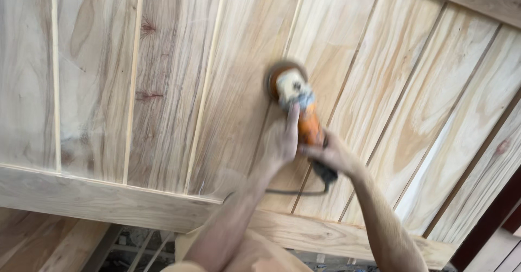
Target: The person uses an orbital sander to smooth the surface of a large wooden panel. They move the sander across the wood in various directions, occasionally using their left hand to steady the panel or wipe away dust.
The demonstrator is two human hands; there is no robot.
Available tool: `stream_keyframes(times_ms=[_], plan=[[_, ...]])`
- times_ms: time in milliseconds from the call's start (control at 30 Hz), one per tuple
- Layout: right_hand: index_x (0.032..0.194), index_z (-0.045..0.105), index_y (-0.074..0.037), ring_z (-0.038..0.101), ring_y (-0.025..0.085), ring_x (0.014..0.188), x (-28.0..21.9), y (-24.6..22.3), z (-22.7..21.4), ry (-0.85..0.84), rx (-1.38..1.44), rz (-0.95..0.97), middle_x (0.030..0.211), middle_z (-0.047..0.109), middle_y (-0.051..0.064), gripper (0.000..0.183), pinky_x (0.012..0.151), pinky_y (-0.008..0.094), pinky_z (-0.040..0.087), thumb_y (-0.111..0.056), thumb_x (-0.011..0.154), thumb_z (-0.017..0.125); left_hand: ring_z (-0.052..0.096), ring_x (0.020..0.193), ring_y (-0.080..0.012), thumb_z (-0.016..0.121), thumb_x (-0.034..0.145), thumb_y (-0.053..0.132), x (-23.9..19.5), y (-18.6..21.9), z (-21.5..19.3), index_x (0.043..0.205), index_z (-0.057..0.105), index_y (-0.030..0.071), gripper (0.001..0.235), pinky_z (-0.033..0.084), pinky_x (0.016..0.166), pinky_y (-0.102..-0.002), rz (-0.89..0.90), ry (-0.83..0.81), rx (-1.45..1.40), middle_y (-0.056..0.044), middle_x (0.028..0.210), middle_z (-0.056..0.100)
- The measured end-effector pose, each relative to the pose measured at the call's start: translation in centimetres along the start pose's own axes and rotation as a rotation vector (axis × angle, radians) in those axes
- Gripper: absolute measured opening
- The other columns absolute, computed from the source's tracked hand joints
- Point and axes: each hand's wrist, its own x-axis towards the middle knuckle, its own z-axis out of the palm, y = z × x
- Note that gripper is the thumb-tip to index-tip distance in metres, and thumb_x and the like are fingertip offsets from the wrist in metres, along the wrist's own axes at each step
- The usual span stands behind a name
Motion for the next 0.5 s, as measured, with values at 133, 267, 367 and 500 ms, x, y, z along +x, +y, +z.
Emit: stream_keyframes(times_ms=[133,267,367,500], plan=[[0.144,0.038,-0.004,0.071,0.034,0.103,-1.6,-0.2,2.6,0.056,-0.278,-0.297,0.116,0.068,0.022,0.096,0.085,0.046,0.058,-0.033,0.069,0.091,0.074,0.112,-0.0357,0.024,0.108,0.06,-9.3,3.2,1.9,0.128,0.069,0.004,0.075,0.056,0.092,-0.045,-0.3,0.169,-0.819,-0.018,0.117,0.077],[0.145,0.042,-0.016,0.075,0.033,0.099,-0.4,-4.8,1.0,0.041,-0.511,-0.194,0.113,0.073,0.017,0.091,0.086,0.044,0.062,-0.037,0.068,0.087,0.066,0.121,-0.0338,0.027,0.102,0.069,-6.9,5.4,2.2,0.144,0.047,-0.003,0.086,0.056,0.097,-0.044,-0.334,0.169,-1.01,-0.024,0.134,0.062],[0.147,0.043,-0.018,0.076,0.033,0.093,1.8,-9.0,-2.0,0.169,-0.583,-0.023,0.102,0.075,0.017,0.09,0.08,0.045,0.062,-0.039,0.07,0.086,0.069,0.111,-0.0324,0.032,0.09,0.071,-0.1,6.6,1.0,0.154,0.024,0.003,0.094,0.063,0.083,-0.042,-0.419,0.099,-1.107,-0.021,0.138,0.052],[0.139,0.052,-0.015,0.075,0.027,0.085,6.9,-13.2,-7.0,0.308,-0.576,-0.007,0.099,0.075,0.013,0.076,0.074,0.041,0.063,-0.045,0.076,0.083,0.074,0.103,-0.032,0.041,0.095,0.077,10.3,8.5,-0.9,0.143,0.049,-0.01,0.1,0.065,0.077,-0.037,-0.127,0.241,-1.277,-0.029,0.126,0.067]])
